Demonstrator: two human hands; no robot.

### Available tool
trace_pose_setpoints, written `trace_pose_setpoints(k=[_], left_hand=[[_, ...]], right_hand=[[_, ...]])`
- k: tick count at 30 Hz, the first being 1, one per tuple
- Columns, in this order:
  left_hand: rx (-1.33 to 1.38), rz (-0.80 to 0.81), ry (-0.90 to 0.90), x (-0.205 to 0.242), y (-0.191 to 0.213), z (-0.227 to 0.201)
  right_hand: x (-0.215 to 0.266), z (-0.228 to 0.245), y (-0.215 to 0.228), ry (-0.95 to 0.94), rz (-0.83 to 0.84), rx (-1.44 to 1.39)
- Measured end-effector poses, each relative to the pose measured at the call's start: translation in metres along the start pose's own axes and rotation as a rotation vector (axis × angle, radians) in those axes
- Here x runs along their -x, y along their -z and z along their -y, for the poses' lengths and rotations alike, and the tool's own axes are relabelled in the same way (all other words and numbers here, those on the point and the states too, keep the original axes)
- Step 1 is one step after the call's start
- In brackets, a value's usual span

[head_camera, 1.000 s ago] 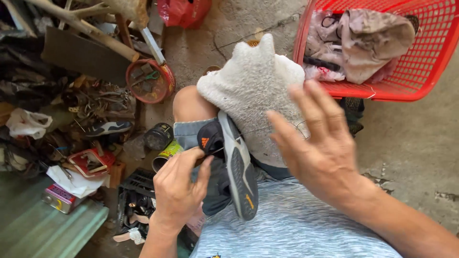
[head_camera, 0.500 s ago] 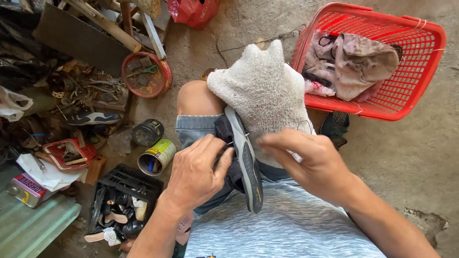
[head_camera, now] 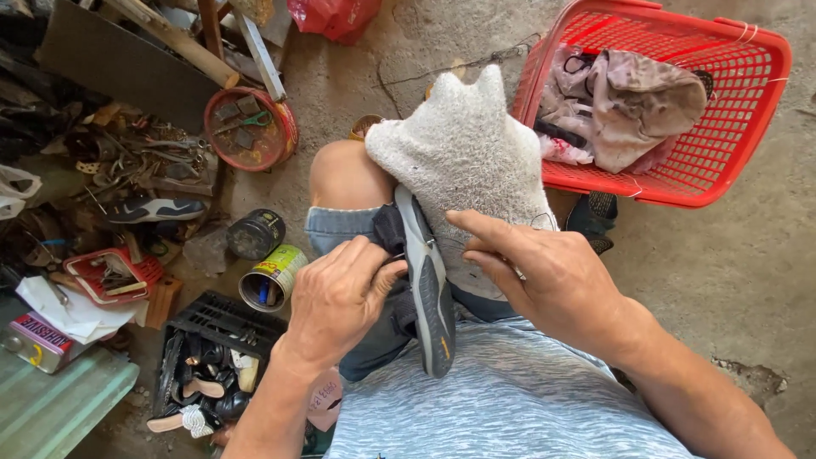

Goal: Hand-stitching the sole of a black sandal to repair it using a needle and thread.

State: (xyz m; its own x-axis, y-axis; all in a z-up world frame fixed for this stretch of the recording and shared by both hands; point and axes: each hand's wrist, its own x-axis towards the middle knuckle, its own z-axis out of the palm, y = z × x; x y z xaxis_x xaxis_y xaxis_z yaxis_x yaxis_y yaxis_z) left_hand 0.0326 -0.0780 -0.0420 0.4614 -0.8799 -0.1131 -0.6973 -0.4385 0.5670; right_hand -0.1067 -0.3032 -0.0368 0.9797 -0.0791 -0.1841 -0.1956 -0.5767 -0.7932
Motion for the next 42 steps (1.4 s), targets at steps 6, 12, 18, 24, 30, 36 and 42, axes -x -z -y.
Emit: trace_pose_setpoints(k=[6, 12, 18, 24, 30, 36, 42], left_hand=[[-0.339, -0.149, 0.214, 0.031, -0.016, 0.016], [-0.120, -0.106, 0.417, 0.090, -0.011, 0.014], [0.004, -0.155, 0.577, 0.114, -0.023, 0.011], [-0.040, -0.351, 0.395, 0.072, -0.020, -0.009], [0.764, -0.266, 0.600, 0.062, -0.022, -0.015], [0.555, -0.435, 0.240, 0.056, -0.017, -0.026], [0.345, -0.508, 0.294, 0.033, -0.038, -0.030]], right_hand=[[-0.005, 0.010, -0.011, 0.153, -0.191, 0.210], [-0.011, 0.005, -0.018, 0.267, -0.184, 0.379], [0.001, -0.001, -0.028, 0.246, -0.064, 0.330], [0.025, -0.006, -0.030, 0.159, -0.123, 0.021], [0.051, 0.014, 0.020, -0.111, 0.000, -0.269], [0.066, 0.048, 0.022, -0.040, -0.163, -0.929], [0.039, 0.048, -0.050, -0.091, -0.164, 0.177]])
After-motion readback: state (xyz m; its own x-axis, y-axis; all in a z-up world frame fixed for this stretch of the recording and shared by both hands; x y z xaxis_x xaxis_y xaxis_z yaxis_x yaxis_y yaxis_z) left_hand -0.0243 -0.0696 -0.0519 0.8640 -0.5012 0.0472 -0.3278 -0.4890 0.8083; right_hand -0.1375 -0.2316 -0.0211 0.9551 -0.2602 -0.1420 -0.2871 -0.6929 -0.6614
